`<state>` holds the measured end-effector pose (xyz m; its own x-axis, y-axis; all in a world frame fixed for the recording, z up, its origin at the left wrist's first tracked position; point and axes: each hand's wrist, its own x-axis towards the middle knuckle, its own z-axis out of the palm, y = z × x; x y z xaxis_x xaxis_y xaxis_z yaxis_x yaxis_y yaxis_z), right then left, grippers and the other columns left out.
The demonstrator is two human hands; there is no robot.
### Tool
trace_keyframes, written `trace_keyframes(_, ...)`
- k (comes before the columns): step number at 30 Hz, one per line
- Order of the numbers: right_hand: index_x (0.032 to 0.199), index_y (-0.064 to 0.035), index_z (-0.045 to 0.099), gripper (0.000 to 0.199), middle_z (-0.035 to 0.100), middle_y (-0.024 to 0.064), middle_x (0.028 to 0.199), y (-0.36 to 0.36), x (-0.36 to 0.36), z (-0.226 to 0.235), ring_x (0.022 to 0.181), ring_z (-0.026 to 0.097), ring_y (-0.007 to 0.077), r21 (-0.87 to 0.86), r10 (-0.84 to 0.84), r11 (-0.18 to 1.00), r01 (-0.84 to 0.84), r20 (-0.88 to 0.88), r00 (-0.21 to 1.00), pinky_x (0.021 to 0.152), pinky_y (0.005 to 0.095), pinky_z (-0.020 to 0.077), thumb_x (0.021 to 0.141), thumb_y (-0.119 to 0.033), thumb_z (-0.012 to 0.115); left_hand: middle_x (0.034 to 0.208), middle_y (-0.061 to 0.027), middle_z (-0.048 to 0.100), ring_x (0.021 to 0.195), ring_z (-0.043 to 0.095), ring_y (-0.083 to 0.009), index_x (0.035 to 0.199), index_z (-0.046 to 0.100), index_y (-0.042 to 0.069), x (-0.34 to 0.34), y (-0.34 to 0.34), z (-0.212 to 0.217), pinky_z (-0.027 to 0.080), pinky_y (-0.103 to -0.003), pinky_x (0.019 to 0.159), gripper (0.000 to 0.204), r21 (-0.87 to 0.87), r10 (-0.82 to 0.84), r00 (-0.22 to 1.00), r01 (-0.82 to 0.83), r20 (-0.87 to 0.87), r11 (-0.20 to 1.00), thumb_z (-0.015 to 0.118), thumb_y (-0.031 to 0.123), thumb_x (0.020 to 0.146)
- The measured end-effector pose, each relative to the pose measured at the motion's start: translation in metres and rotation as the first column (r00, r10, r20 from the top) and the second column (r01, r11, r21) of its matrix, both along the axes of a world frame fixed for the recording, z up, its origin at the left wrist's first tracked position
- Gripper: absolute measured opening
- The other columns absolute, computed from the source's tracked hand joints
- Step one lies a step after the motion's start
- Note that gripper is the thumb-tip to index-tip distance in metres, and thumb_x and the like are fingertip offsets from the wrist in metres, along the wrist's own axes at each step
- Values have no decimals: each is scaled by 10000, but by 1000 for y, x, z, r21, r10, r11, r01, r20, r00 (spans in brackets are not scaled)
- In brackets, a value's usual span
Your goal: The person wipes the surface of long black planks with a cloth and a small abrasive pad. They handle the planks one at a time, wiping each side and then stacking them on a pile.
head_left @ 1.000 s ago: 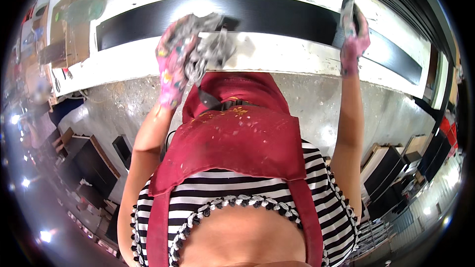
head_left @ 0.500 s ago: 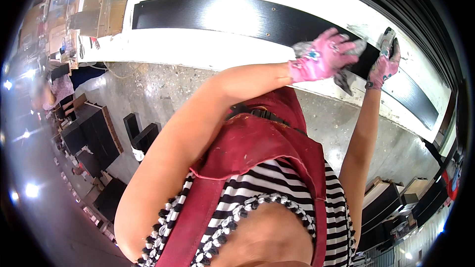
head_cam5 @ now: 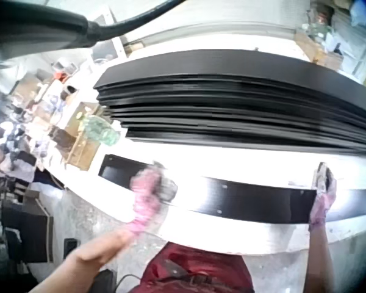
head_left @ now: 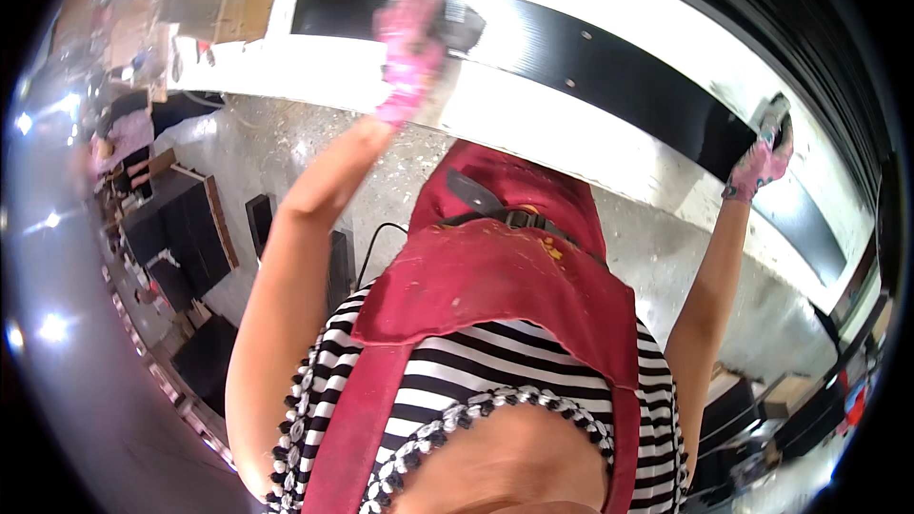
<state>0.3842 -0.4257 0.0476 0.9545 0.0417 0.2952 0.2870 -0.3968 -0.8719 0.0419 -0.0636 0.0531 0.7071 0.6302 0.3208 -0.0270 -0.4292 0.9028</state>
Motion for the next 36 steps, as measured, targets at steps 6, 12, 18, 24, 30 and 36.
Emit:
trace_keyframes(6,1365,24,499,473,538,171,1309,98,-80,18,1204,539,260,-30,293,954,-299,-119,949,1028,347,435,910,-52,603,1391,-52,517,1271,500,-297,1223,635,242,105,-123,-10,318,-570,1109,601,517,-26,964,165,-265,840,704,152,633)
trace_keyframes(12,1357,43,497,463,534,187,1353,86,-70,2,1219,532,265,-89,293,949,-302,-104,951,1060,357,409,933,-97,619,1431,-65,499,1331,460,-286,1264,625,226,34,-31,-10,183,-539,1182,629,531,97,947,86,-307,843,668,109,648)
trace_keyframes(18,1349,27,513,466,540,180,1341,87,-69,3,1217,533,267,-96,253,960,-264,-112,961,1063,367,403,913,-88,628,1457,-105,468,1363,425,-286,1309,595,198,-67,111,-2,166,-467,1204,688,597,368,861,-98,-350,796,679,10,653)
trace_keyframes(24,1344,36,516,467,538,172,1342,88,-67,4,1205,534,258,-154,250,952,-263,-99,963,1063,355,402,912,-98,631,1387,-125,526,1303,487,-291,1262,623,163,-129,197,-7,463,-363,1039,555,475,474,837,-311,-272,823,601,-96,771)
trace_keyframes(30,1358,38,504,497,542,182,1337,89,-67,1,1204,534,257,-104,271,954,-280,-93,958,1054,346,402,907,-118,644,1226,-145,623,1217,543,-276,1252,610,42,-159,235,-7,405,-369,1084,458,479,558,825,-456,-90,750,582,-26,800)
trace_keyframes(36,1388,32,466,482,523,168,1370,84,-64,-2,1221,524,236,-200,288,933,-299,-84,954,1051,334,411,945,-90,611,1186,-140,640,1125,600,-334,1213,629,86,0,85,14,429,-443,1038,486,526,-18,998,-18,63,850,658,81,727)
